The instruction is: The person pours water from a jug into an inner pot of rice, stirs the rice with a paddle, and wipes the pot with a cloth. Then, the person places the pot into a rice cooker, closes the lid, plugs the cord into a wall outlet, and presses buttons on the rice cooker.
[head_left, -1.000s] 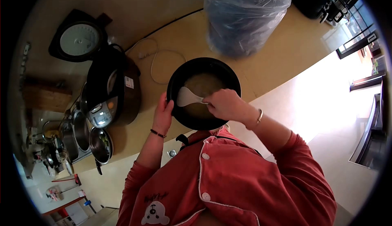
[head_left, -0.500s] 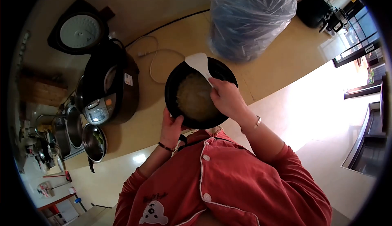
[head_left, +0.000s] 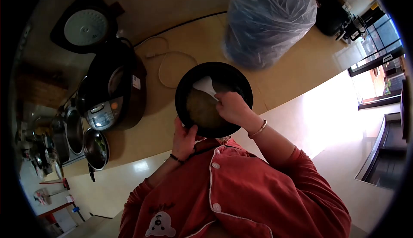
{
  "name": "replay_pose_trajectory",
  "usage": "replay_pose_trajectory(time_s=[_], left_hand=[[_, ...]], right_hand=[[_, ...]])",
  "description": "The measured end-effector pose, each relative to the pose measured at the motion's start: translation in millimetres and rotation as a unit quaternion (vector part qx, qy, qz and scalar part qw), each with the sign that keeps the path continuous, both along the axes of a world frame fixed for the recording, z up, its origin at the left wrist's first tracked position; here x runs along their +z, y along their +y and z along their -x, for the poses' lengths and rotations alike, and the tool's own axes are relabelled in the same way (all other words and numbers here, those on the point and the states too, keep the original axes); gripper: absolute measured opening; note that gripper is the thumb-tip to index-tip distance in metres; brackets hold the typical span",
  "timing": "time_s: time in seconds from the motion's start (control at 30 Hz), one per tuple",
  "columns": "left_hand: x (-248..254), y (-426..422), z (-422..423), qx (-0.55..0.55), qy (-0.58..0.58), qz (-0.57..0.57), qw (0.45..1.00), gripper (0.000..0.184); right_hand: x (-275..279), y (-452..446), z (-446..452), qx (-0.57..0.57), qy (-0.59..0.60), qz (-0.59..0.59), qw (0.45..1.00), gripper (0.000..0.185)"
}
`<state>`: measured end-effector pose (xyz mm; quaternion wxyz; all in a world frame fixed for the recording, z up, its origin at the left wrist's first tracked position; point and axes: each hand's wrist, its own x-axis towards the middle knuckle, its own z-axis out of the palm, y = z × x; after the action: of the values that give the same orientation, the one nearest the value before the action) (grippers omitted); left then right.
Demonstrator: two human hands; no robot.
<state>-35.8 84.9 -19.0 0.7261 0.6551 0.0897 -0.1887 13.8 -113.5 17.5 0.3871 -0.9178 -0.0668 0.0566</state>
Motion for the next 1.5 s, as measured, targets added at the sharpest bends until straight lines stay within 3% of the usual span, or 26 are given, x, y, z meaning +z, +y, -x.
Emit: replay_pose_trajectory(time_s=[0.07, 0.13, 0.27, 0.33, 0.43, 0.5, 0.57, 0.63, 0.73, 0.8, 0.97, 1.03, 1.1, 1.13, 1.2, 1.33, 1.5], left_hand=[[3, -5, -2, 0.018, -0.003, 0.025, 1.0, 0.042], [2, -4, 2, 0.043, 0.006, 0.049, 0.998, 0.042], [3, 5, 5, -0.021, 0.008, -0.028, 0.999, 0.048], [9, 9, 4, -0.04, 0.018, -0.065, 0.997, 0.05], [8, 17, 7, -0.068, -0.02, -0.114, 0.991, 0.043], [-4, 27, -5, 0.043, -0.018, -0.108, 0.993, 0.034], [-7, 34, -22, 0.067, -0.042, -0.096, 0.992, 0.029], [-8, 38, -38, 0.002, -0.102, -0.187, 0.977, 0.035], [-15, 30, -46, -0.022, -0.11, -0.191, 0.975, 0.034], [-15, 28, -45, -0.018, -0.106, -0.18, 0.978, 0.036], [-23, 28, -42, 0.004, -0.097, -0.131, 0.987, 0.038], [-21, 25, -42, 0.006, -0.076, -0.17, 0.983, 0.037], [-28, 26, -38, 0.013, -0.069, -0.112, 0.991, 0.039], [-26, 25, -38, 0.014, -0.064, -0.057, 0.996, 0.04], [-18, 19, -35, 0.026, -0.035, -0.018, 0.999, 0.042], [-12, 18, -32, 0.031, 0.005, 0.047, 0.998, 0.046], [-12, 18, -31, 0.026, -0.003, 0.037, 0.999, 0.045]], right_hand=[[10, -2, -1, 0.025, 0.011, 0.046, 0.999, 0.025], [37, -6, 14, -0.035, -0.006, -0.028, 0.999, 0.021], [23, -7, -2, -0.037, -0.006, -0.03, 0.999, 0.02], [-1, -2, -14, 0.074, 0.007, 0.084, 0.994, 0.022], [28, -19, 10, 0.067, 0.026, 0.089, 0.993, 0.025], [39, -39, 12, 0.063, 0.022, 0.092, 0.993, 0.027], [43, -52, 5, 0.071, 0.038, 0.13, 0.988, 0.027], [48, -45, 0, 0.087, 0.063, 0.192, 0.976, 0.025], [29, -27, -3, 0.165, 0.023, 0.27, 0.948, 0.019], [19, -18, -11, 0.205, 0.117, 0.337, 0.911, 0.016], [22, -20, -18, 0.185, 0.092, 0.369, 0.906, 0.018], [34, -29, -23, 0.174, 0.074, 0.392, 0.9, 0.019], [57, -31, -14, 0.198, 0.109, 0.256, 0.94, 0.021], [53, -29, -11, 0.199, 0.109, 0.257, 0.939, 0.021], [38, -22, -7, 0.305, 0.16, 0.176, 0.922, 0.02], [12, 1, -10, 0.26, 0.159, 0.179, 0.935, 0.021], [13, 2, -18, 0.157, 0.108, 0.371, 0.909, 0.02]])
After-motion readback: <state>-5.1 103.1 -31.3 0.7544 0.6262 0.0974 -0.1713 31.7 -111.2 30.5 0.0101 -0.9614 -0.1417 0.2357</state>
